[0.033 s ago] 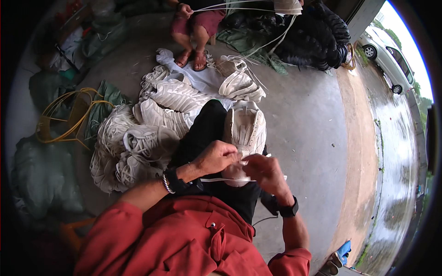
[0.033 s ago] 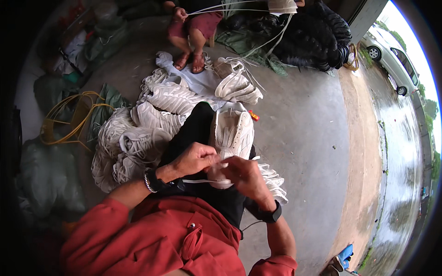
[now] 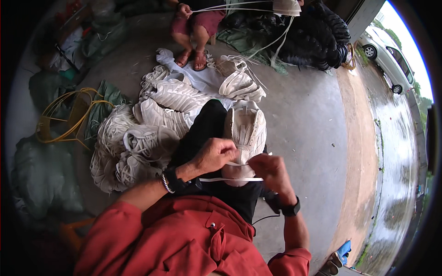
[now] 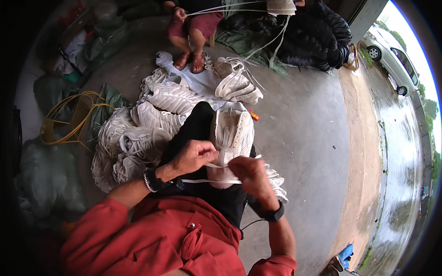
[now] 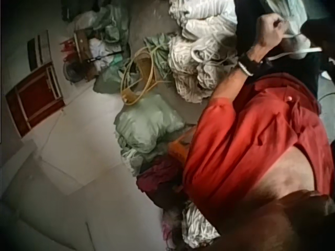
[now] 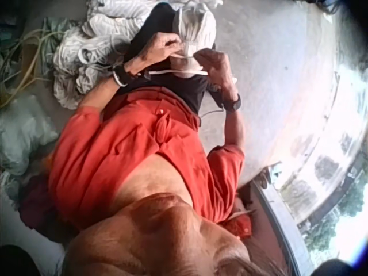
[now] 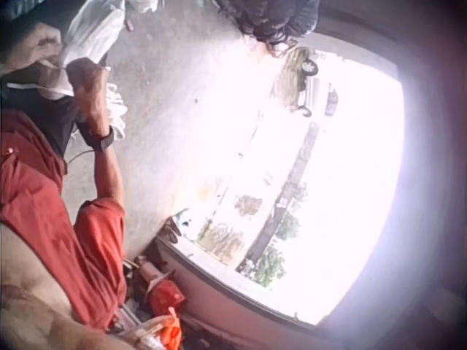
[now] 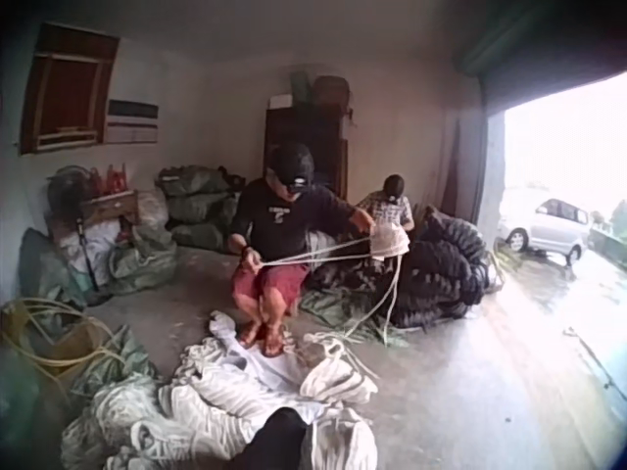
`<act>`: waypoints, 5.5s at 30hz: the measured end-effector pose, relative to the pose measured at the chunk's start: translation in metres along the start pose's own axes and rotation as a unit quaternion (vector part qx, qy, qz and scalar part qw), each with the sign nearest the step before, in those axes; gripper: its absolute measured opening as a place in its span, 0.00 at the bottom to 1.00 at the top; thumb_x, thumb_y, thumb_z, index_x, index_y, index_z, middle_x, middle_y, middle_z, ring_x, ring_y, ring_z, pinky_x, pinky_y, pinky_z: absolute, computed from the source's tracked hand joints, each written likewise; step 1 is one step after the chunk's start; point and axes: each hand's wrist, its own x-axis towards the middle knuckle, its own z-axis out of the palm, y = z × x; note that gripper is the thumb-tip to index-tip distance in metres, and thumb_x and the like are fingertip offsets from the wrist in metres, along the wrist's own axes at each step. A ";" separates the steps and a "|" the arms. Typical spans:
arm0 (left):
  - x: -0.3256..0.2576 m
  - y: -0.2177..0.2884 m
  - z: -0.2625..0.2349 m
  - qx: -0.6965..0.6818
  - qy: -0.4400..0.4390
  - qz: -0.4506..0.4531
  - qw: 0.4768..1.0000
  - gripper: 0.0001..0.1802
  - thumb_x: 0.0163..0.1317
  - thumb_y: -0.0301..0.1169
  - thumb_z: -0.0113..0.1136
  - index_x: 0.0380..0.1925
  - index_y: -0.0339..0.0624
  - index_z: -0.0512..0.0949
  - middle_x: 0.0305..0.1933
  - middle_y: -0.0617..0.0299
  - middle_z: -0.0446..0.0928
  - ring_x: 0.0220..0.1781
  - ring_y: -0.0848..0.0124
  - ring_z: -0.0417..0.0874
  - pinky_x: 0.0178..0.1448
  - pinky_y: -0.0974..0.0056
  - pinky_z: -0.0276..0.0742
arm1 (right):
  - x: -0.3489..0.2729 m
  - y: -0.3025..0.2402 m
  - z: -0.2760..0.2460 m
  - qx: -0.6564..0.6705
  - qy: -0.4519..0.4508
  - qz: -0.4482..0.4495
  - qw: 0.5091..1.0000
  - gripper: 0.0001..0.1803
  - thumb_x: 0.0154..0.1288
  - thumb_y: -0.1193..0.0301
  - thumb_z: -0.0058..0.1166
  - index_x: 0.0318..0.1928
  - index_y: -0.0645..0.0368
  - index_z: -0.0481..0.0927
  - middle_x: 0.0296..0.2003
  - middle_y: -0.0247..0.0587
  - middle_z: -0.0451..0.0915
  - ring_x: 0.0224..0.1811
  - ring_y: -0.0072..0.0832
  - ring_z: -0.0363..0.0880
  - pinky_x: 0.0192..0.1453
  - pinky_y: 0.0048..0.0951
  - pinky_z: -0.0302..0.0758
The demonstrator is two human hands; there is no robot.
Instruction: Lacing a white sneaker while sitting on the floor.
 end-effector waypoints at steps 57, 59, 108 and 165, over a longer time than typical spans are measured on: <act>-0.055 0.010 0.040 0.084 -0.086 0.216 0.969 0.30 0.46 0.25 0.63 0.53 0.39 0.68 0.47 0.51 0.73 0.51 0.55 0.74 0.57 0.58 0.69 | -0.075 -0.037 0.010 -0.200 -0.046 0.046 0.978 0.02 0.53 0.78 0.56 0.29 0.62 0.77 0.24 0.40 0.74 0.25 0.33 0.75 0.28 0.30 0.71; -0.058 0.019 0.047 0.010 -0.204 0.158 0.966 0.33 0.46 0.26 0.64 0.56 0.40 0.66 0.45 0.53 0.73 0.50 0.57 0.75 0.56 0.58 0.68 | -0.082 -0.047 0.005 -0.126 -0.053 0.071 0.988 0.03 0.53 0.81 0.56 0.30 0.61 0.78 0.23 0.35 0.74 0.23 0.22 0.72 0.25 0.23 0.69; -0.034 0.013 0.024 -0.025 -0.176 0.036 0.983 0.19 0.68 0.40 0.45 0.26 0.37 0.76 0.12 0.69 0.66 0.15 0.82 0.66 0.20 0.71 0.62 | -0.022 -0.037 0.018 -0.104 -0.043 -0.078 0.991 0.24 0.51 0.82 0.52 0.53 0.63 0.70 0.38 0.47 0.79 0.35 0.42 0.80 0.35 0.32 0.76; 0.043 -0.062 0.006 0.050 0.145 -0.181 0.971 0.18 0.39 0.41 0.59 0.19 0.33 0.78 0.20 0.47 0.77 0.24 0.60 0.81 0.29 0.59 0.74 | 0.054 0.015 0.017 -0.458 0.139 -0.167 0.862 0.06 0.49 0.81 0.47 0.30 0.62 0.70 0.27 0.47 0.67 0.33 0.45 0.69 0.36 0.40 0.69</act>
